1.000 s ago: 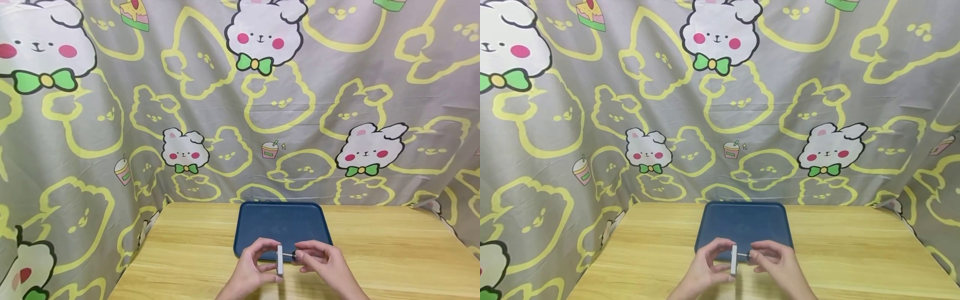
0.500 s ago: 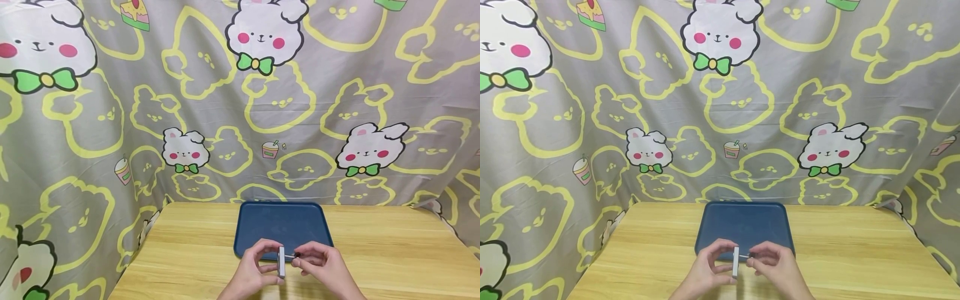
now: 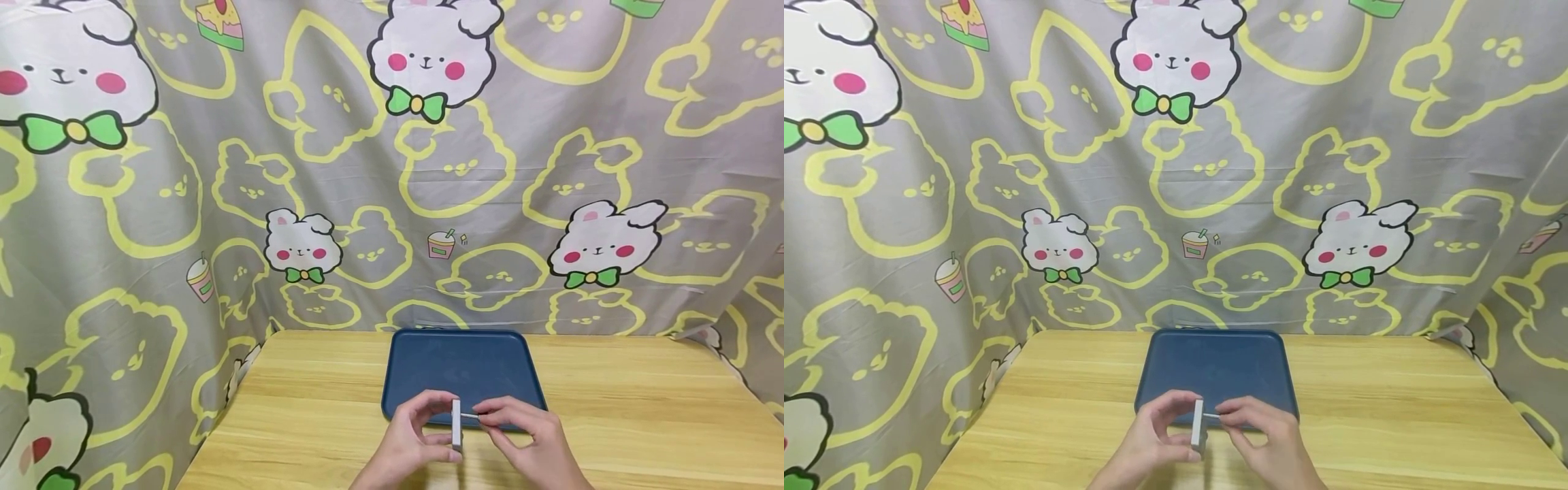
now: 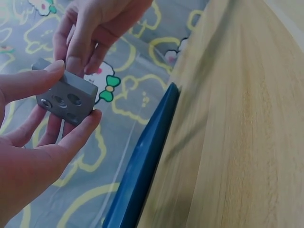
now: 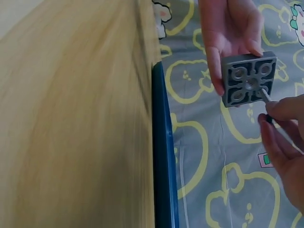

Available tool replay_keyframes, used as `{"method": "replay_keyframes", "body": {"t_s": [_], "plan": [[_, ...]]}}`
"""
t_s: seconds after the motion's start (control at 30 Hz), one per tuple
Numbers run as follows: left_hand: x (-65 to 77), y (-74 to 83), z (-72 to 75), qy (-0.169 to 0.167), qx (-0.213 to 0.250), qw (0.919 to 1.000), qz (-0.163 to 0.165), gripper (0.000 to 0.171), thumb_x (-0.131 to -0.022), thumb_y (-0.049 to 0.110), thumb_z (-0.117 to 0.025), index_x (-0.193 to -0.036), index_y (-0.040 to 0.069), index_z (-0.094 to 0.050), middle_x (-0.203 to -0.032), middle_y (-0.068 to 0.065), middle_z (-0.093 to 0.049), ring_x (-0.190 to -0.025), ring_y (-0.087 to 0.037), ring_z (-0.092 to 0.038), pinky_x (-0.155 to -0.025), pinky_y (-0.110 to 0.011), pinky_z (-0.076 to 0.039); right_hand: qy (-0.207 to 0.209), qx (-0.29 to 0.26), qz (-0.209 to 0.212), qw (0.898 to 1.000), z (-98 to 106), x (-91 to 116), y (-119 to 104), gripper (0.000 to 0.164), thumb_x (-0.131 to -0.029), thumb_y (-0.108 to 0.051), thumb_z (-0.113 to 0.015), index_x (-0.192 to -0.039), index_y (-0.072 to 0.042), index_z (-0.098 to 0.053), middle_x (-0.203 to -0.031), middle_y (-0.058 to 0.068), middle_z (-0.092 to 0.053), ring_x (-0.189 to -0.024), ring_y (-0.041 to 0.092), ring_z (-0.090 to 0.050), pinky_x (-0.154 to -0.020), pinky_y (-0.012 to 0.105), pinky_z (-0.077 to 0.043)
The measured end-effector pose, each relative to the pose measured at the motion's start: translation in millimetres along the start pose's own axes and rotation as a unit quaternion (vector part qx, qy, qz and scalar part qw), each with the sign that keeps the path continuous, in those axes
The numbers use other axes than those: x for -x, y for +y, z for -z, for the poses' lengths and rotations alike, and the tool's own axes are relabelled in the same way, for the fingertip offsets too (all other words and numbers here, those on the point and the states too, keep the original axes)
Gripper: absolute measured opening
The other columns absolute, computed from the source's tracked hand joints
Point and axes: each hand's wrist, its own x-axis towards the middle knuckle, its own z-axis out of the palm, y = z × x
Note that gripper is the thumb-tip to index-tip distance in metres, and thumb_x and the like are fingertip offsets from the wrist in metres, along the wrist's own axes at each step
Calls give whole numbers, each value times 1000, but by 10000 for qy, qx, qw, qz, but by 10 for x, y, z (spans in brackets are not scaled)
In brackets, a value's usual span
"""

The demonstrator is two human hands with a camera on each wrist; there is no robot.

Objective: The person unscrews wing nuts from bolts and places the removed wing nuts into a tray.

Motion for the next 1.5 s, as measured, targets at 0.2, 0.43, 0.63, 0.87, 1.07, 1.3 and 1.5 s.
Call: {"method": "replay_keyframes", "body": {"t_s": [0.2, 0.43, 0.63, 0.87, 1.07, 1.3, 1.5], "plan": [[4, 33, -12, -4, 189, 9998, 75, 64, -77, -13, -81, -135, -6, -56, -133, -12, -61, -130, -38, -52, -93, -46, -59, 317, 257, 1312, 9905, -52, 9, 87, 15, -100, -23, -67, -100, -12, -77, -104, 13, -73, -90, 21, -73, -85, 15, -57], [3, 48, -16, 75, 181, 9998, 77, 65, -76, -15, -80, -136, -6, -56, -132, -13, -61, -130, -35, -53, -95, -49, -58, 128, 347, 1033, 9940, -5, -23, 28, 9, -96, -16, -74, -105, -17, -75, -111, 9, -72, -93, 20, -73, -86, 15, -56], [0, 39, -19, 138, 43, 9999, 1, 65, -75, -14, -81, -135, -4, -58, -131, -12, -62, -126, -26, -56, -93, -44, -59, -75, -82, -1018, 9947, 73, -53, -111, 33, -84, -1, -83, -111, -18, -75, -114, 3, -72, -100, 15, -71, -82, 22, -61], [-3, 6, -40, 146, -171, 9996, -197, 65, -73, -18, -80, -133, -3, -59, -130, -13, -60, -123, -21, -57, -93, -40, -60, -336, -1675, -3820, 9082, 169, -140, -105, 35, -98, -16, -71, -124, 8, -66, -108, 19, -74, -90, 23, -76, -74, 38, -65], [-6, -18, -44, 109, -337, 9988, -325, 66, -72, -18, -80, -132, 2, -60, -131, -13, -58, -124, -23, -57, -93, -38, -59, -801, -2443, -4220, 8694, 204, -143, -40, 46, -99, -16, -70, -128, 18, -59, -107, 26, -73, -91, 29, -76, -74, 40, -65], [-7, -26, -61, 26, -367, 9986, -374, 65, -73, -20, -80, -132, -4, -58, -132, -14, -54, -125, -22, -57, -95, -39, -59, -971, -2600, -4157, 8661, 197, -122, -21, 46, -97, -14, -73, -125, 19, -59, -106, 28, -73, -90, 28, -76, -74, 39, -65], [-9, -32, -70, -5, -351, 9986, -389, 65, -73, -21, -79, -131, 0, -60, -131, -14, -54, -124, -22, -57, -94, -39, -59, -979, -2443, -4057, 8753, 193, -115, -21, 37, -95, -14, -75, -118, 14, -65, -103, 29, -73, -88, 26, -76, -71, 36, -65]]}}
